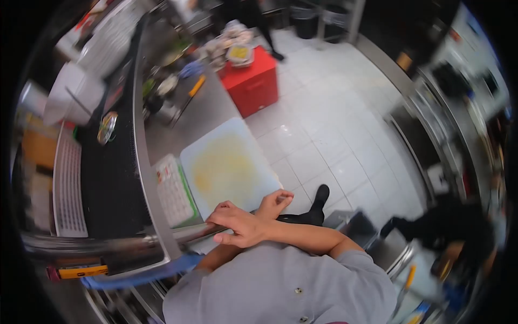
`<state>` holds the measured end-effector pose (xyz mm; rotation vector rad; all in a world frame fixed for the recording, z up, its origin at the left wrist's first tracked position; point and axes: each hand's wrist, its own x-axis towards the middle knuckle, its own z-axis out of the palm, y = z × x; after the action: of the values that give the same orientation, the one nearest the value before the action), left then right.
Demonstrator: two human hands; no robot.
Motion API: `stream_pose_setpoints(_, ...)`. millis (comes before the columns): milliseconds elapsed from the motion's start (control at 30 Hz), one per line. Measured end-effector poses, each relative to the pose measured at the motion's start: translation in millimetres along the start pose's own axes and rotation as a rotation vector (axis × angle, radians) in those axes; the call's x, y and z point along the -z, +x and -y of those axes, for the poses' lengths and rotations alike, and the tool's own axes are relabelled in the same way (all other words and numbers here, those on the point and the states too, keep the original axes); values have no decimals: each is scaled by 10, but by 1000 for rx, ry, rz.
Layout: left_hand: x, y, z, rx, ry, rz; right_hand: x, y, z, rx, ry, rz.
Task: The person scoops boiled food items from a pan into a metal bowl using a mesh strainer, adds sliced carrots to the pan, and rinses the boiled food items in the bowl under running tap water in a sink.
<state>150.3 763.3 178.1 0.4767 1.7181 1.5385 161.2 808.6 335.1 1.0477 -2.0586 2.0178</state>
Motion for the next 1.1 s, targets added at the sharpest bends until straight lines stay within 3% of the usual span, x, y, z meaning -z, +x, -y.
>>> stream_pose_setpoints(33,-104,160,-90,-3,-26,-96,170,16,100,65,-40,99)
stream_pose_setpoints(100,-150,680,-451,-101,325,-462,611,-110,6,77,62,231)
stream_pose_setpoints(133,-303,791,-517,-102,326,-485,781,-369,97,61,56,190)
stream_pose_setpoints(200,-198,968,-509,-198,723,-774,1313,-644,-23,-159,127,195)
stream_pose_setpoints(267,-133,1198,-550,-135,627,-881,2097,-795,-218,-619,199,188)
stream_pose_setpoints(333,122,1229,-563,-106,722,-1085,2579,-1119,-704,-851,-14,111)
stream_pose_setpoints(400,392,1165,-474,14,732,-1304,3466,-1344,-1235,-894,-196,127)
stream_pose_setpoints(467,563,1112,-499,67,792,-1441,3710,-1442,-1344,-941,-266,156)
stream_pose_setpoints(533,645,952,-477,265,757,-1551,4083,-1396,-1569,-980,-386,224)
stream_pose_setpoints(567,572,800,-474,493,735,-1508,4122,-1409,-1666,-1036,-512,272)
stream_pose_setpoints(633,605,800,-526,769,719,-1416,4219,-1329,-2067,-947,-501,258)
stream_pose_setpoints(667,694,861,-485,795,728,-1391,4242,-1269,-2235,-865,-497,245)
stream_pose_setpoints(733,839,950,-313,961,527,-1114,4176,-1072,-2640,-731,-631,346)
stream_pose_setpoints(767,859,1036,89,953,699,-1120,4099,-936,-2685,-710,-570,362)
stream_pose_setpoints(867,796,1378,-91,1179,692,-829,4005,-338,-2471,-811,-400,495)
stream_pose_setpoints(1000,1420,1372,-432,1216,508,-773,4036,891,-2534,-650,-401,592)
stream_pose_setpoints(1100,1653,1334,-198,1186,603,-712,4133,1832,-2449,-490,-361,627)
